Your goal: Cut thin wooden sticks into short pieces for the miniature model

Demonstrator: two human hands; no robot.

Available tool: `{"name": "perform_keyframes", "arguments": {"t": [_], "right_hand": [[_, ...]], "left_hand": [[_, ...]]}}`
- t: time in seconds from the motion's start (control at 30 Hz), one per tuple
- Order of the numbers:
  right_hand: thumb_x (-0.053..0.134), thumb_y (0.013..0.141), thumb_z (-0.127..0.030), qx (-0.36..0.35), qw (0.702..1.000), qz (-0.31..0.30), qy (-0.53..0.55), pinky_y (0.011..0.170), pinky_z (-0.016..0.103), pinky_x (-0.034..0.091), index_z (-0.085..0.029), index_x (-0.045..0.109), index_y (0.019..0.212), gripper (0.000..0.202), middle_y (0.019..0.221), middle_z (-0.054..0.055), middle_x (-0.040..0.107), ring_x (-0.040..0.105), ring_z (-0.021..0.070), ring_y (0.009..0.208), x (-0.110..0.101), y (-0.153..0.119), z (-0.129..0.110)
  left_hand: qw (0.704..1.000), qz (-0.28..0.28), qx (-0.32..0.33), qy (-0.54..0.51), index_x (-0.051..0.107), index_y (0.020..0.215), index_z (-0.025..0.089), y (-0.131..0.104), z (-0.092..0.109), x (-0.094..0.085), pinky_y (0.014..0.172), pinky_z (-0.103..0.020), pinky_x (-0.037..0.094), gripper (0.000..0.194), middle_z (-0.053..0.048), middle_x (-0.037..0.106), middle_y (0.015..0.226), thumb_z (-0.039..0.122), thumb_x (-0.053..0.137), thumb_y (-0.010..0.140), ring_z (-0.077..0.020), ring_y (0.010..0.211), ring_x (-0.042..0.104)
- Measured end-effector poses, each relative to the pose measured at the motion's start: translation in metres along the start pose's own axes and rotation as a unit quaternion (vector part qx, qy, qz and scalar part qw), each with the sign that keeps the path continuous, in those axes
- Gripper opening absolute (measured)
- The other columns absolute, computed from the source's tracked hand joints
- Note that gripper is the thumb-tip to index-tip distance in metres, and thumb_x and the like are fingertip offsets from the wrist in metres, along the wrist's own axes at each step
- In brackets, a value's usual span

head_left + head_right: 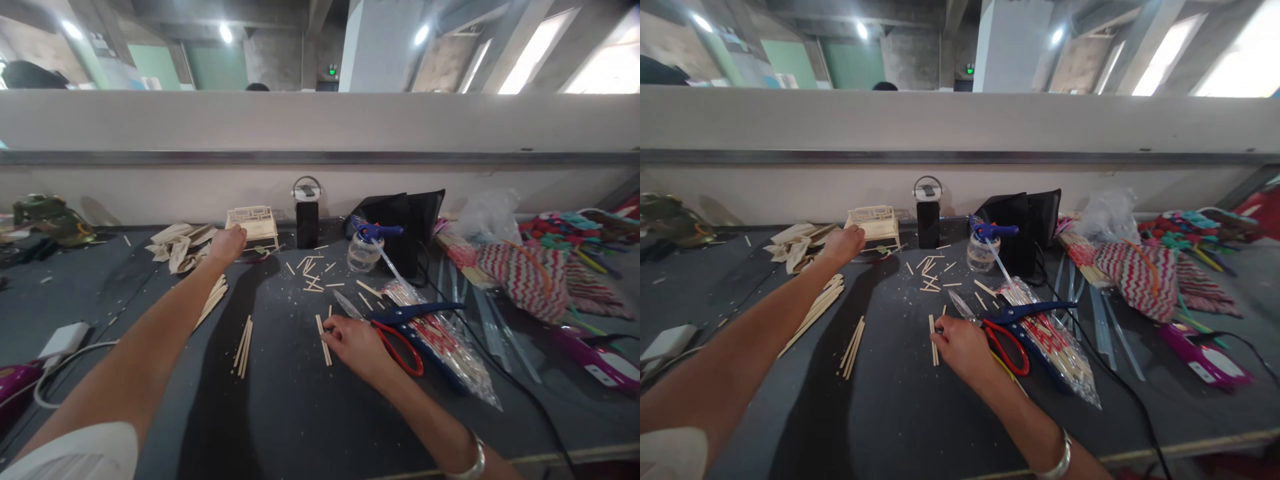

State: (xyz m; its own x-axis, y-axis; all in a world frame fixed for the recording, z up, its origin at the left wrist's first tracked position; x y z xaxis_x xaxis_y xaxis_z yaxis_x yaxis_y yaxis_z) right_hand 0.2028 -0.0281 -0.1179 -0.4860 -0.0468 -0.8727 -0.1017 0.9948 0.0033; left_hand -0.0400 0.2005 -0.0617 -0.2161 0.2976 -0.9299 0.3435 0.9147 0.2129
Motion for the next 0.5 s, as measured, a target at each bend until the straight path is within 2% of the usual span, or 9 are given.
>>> {"name": "perform_keyframes", "arguments": {"t": [0.5], "right_hand": [[0.055, 0.086, -0.03, 0.004, 1.0, -0.005, 0.009, 0.059, 0.023, 0.035, -0.024, 0.067, 0.094, 0.016, 0.072, -0.001, 0.069, 0.063, 0.0149, 0.066, 0.0, 0.0, -0.0003]], "left_hand": [[1.0, -0.007, 0.006, -0.002, 0.06, 0.106, 0.009, -0.0009, 0.0004, 0.0017, 0.072, -0.032, 0.045, 0.031, -0.018, 0.061, 0.104, 0.023, 0.037, 0.09, -0.0282, 0.095, 0.063]]}}
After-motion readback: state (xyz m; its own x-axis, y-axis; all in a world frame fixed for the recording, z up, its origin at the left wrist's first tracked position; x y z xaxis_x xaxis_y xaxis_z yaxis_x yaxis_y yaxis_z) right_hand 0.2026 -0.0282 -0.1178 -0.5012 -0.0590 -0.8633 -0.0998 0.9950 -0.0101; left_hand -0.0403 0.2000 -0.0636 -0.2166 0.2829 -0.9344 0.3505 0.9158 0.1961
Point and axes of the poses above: each hand's wrist, its own y-axis towards the middle knuckle, its own x-axis out of the palm, z = x × y, the point moved 5 cm from there along y, towards the middle knuckle
